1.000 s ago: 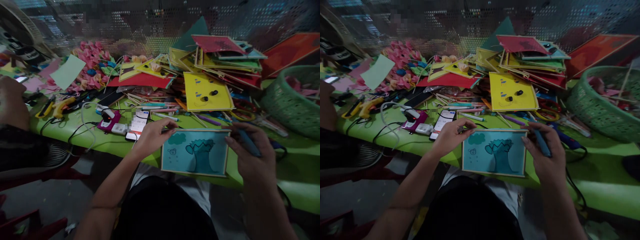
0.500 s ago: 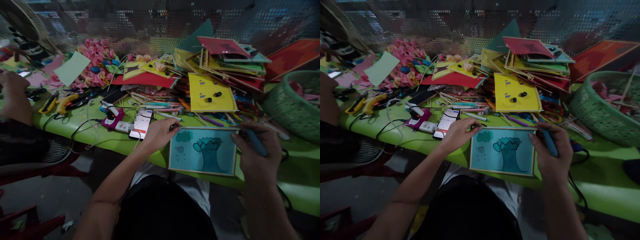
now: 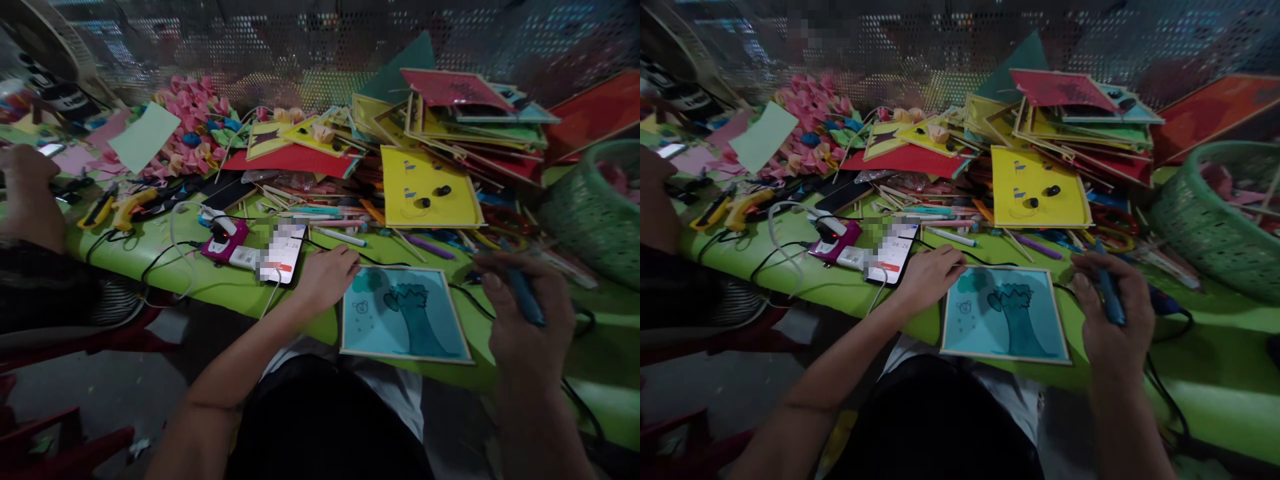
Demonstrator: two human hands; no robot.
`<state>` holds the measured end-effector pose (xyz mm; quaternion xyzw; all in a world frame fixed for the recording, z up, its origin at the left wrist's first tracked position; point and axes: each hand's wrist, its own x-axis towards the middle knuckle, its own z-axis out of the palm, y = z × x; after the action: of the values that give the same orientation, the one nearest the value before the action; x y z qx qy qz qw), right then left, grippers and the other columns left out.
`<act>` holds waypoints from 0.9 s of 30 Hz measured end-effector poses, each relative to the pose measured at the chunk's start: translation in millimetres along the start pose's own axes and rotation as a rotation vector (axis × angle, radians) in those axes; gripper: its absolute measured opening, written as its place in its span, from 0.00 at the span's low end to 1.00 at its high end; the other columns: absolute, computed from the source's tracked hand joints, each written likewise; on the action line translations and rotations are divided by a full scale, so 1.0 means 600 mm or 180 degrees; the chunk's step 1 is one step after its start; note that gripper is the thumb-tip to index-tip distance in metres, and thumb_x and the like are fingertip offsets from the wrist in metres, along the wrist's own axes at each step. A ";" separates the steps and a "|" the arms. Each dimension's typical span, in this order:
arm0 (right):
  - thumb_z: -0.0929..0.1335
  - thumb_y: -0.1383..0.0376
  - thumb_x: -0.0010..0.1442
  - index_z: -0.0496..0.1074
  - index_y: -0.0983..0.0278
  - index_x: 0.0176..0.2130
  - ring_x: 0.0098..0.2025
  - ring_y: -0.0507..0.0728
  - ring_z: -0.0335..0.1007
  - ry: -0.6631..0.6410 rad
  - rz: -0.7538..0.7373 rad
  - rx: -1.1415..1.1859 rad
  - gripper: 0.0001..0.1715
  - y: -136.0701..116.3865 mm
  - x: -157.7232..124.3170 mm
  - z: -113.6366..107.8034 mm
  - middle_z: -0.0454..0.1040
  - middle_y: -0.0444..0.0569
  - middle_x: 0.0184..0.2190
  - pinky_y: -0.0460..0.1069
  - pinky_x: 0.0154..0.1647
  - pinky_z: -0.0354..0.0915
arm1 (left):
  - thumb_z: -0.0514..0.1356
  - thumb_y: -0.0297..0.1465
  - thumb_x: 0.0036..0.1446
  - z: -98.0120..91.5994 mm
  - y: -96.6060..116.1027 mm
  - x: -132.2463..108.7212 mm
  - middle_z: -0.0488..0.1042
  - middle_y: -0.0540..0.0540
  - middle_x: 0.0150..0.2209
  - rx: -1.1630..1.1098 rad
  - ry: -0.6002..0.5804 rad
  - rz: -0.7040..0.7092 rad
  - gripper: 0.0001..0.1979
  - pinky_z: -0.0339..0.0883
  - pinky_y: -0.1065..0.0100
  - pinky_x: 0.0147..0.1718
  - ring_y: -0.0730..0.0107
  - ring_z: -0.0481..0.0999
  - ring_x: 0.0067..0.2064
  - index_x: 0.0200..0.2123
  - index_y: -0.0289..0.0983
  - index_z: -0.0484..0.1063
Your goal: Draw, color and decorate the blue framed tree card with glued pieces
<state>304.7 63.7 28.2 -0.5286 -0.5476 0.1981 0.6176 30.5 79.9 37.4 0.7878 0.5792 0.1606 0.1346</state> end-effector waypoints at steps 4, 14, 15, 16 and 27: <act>0.77 0.60 0.59 0.79 0.60 0.50 0.42 0.59 0.78 -0.0089 -0.0116 -0.0032 0.19 -0.008 -0.001 0.000 0.80 0.52 0.45 0.54 0.48 0.71 | 0.57 0.31 0.70 0.006 -0.005 -0.003 0.79 0.45 0.50 -0.0021 0.0101 0.0021 0.09 0.68 0.63 0.46 0.61 0.80 0.49 0.49 0.41 0.76; 0.73 0.60 0.61 0.81 0.59 0.49 0.39 0.61 0.76 -0.0098 -0.0119 -0.0018 0.17 -0.015 0.002 0.004 0.80 0.51 0.44 0.57 0.46 0.68 | 0.52 0.32 0.70 -0.007 -0.016 -0.009 0.80 0.45 0.48 -0.1394 0.0545 -0.0026 0.10 0.69 0.63 0.50 0.63 0.78 0.49 0.48 0.40 0.72; 0.73 0.60 0.61 0.81 0.59 0.49 0.39 0.61 0.75 -0.0076 -0.0109 0.0012 0.17 -0.015 0.002 0.005 0.80 0.51 0.43 0.57 0.46 0.68 | 0.52 0.30 0.69 -0.008 -0.018 -0.010 0.79 0.45 0.47 -0.1548 0.0555 -0.0061 0.09 0.69 0.63 0.49 0.63 0.78 0.48 0.47 0.40 0.71; 0.72 0.60 0.61 0.82 0.59 0.49 0.39 0.61 0.75 -0.0040 -0.0124 -0.0001 0.17 -0.014 0.002 0.005 0.80 0.51 0.43 0.57 0.46 0.68 | 0.52 0.27 0.66 -0.008 -0.019 -0.011 0.79 0.45 0.46 -0.1671 0.0554 -0.0097 0.10 0.69 0.63 0.49 0.64 0.78 0.46 0.47 0.40 0.70; 0.70 0.56 0.64 0.83 0.59 0.47 0.38 0.58 0.73 0.0134 -0.0433 -0.0246 0.17 0.007 0.014 0.001 0.78 0.50 0.42 0.54 0.43 0.67 | 0.50 0.24 0.65 -0.003 -0.027 -0.006 0.76 0.43 0.52 -0.2383 0.0491 -0.0015 0.15 0.70 0.63 0.50 0.67 0.76 0.46 0.50 0.39 0.70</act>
<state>308.3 72.3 28.2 -0.5176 -0.5764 0.1232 0.6202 14.7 81.3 32.4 0.6684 0.4906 0.4196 0.3694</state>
